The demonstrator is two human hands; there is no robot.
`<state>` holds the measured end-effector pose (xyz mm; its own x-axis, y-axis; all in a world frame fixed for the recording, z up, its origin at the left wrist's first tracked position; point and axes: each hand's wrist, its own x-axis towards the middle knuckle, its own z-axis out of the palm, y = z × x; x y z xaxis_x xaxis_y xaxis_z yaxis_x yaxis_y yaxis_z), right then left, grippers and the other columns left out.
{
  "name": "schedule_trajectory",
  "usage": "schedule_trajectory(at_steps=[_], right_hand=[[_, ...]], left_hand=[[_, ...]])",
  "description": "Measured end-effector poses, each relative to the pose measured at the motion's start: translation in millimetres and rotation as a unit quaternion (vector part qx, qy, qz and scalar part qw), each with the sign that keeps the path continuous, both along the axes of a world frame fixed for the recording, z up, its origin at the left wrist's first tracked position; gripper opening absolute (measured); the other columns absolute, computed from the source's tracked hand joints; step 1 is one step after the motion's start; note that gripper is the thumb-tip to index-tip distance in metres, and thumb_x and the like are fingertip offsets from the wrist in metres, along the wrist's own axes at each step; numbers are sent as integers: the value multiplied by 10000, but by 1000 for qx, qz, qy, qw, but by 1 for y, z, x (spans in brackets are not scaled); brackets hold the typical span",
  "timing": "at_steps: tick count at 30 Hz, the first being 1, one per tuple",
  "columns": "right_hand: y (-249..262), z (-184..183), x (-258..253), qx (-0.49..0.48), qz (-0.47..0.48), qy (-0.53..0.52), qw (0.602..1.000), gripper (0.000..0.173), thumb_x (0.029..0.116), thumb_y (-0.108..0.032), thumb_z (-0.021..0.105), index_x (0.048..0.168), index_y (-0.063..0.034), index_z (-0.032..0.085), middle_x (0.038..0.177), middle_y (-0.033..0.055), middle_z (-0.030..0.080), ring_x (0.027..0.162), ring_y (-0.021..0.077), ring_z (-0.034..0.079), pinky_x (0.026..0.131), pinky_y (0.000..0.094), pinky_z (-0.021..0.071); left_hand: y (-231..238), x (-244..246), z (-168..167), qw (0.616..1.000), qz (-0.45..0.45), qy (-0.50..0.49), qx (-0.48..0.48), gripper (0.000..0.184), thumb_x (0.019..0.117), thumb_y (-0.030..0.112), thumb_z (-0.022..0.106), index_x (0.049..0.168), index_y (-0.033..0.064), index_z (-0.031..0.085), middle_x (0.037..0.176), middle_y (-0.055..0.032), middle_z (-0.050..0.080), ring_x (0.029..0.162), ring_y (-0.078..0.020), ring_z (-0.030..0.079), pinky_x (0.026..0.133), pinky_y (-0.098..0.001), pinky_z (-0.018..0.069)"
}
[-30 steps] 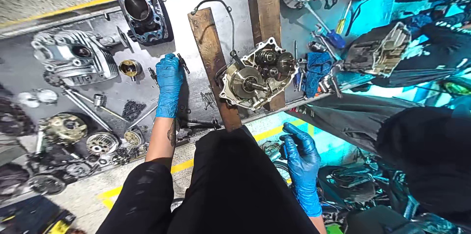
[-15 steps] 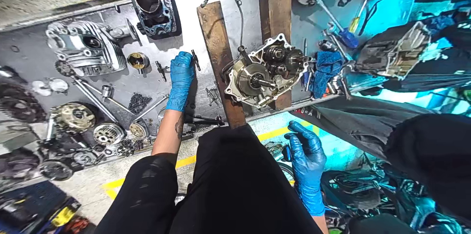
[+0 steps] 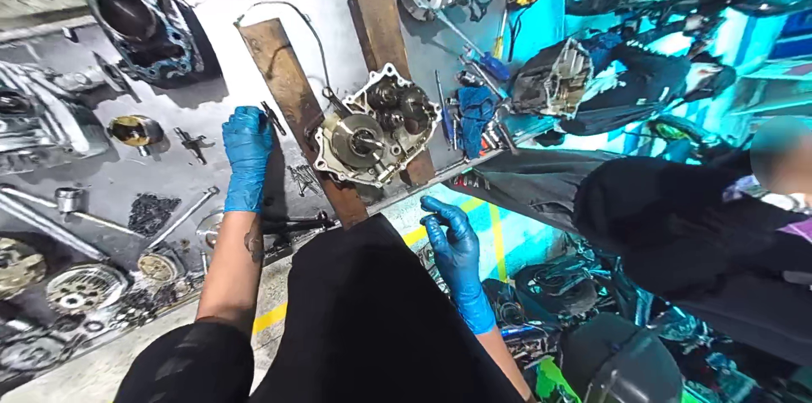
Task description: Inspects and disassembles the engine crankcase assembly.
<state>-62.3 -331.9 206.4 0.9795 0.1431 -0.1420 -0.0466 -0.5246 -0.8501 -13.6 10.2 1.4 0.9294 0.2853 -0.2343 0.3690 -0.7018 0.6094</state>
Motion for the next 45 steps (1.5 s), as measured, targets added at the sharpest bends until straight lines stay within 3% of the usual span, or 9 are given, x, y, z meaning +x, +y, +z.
schedule_trajectory(at_steps=[4, 11, 19, 24, 32, 45], right_hand=[[-17, -6, -3, 2, 5, -17, 1000, 272, 991, -38, 571, 1226, 64, 664, 1208, 169, 697, 978, 154, 701, 866, 301, 601], [-47, -26, 14, 59, 44, 0, 997, 290, 991, -57, 586, 1249, 54, 660, 1229, 164, 690, 997, 151, 690, 874, 313, 590], [-99, -62, 87, 69, 112, 30, 991, 400, 981, -80, 609, 1375, -11, 593, 1283, 116, 677, 1013, 126, 694, 863, 306, 593], [-140, -76, 157, 95, 162, 34, 982, 431, 981, -68, 596, 1406, -6, 555, 1298, 139, 662, 1053, 161, 689, 856, 320, 594], [-180, -97, 219, 133, 168, 61, 975, 422, 994, -56, 587, 1411, -8, 540, 1310, 128, 648, 1065, 131, 677, 878, 290, 581], [-169, -103, 220, 128, 224, 118, 959, 410, 1003, -83, 582, 1412, -101, 567, 1284, 78, 661, 889, 108, 689, 737, 281, 590]], left_hand=[[3, -22, 18, 1000, 3, -1, 3, 403, 1045, 306, 557, 1311, 6, 594, 1409, -284, 529, 1302, -478, 513, 1084, -643, 402], [6, -53, 19, 993, 104, -58, 12, 397, 1013, 303, 594, 1255, -9, 642, 1314, -249, 618, 1211, -388, 605, 1067, -545, 454], [-52, -84, 70, 968, 189, -166, 10, 409, 1061, 299, 535, 1240, -56, 629, 1230, -255, 627, 1126, -260, 627, 1007, -361, 501], [-129, -92, 107, 951, 261, -159, 45, 388, 1069, 258, 508, 1237, -70, 633, 1216, -249, 638, 1116, -245, 633, 1010, -356, 502], [-231, -88, 115, 945, 291, -138, 48, 360, 1058, 248, 529, 1212, -53, 651, 1196, -216, 653, 1096, -222, 649, 989, -357, 523], [-264, -89, 112, 928, 349, -131, 28, 358, 1055, 265, 522, 1199, -27, 672, 1207, -195, 660, 1116, -205, 638, 1003, -342, 506]])
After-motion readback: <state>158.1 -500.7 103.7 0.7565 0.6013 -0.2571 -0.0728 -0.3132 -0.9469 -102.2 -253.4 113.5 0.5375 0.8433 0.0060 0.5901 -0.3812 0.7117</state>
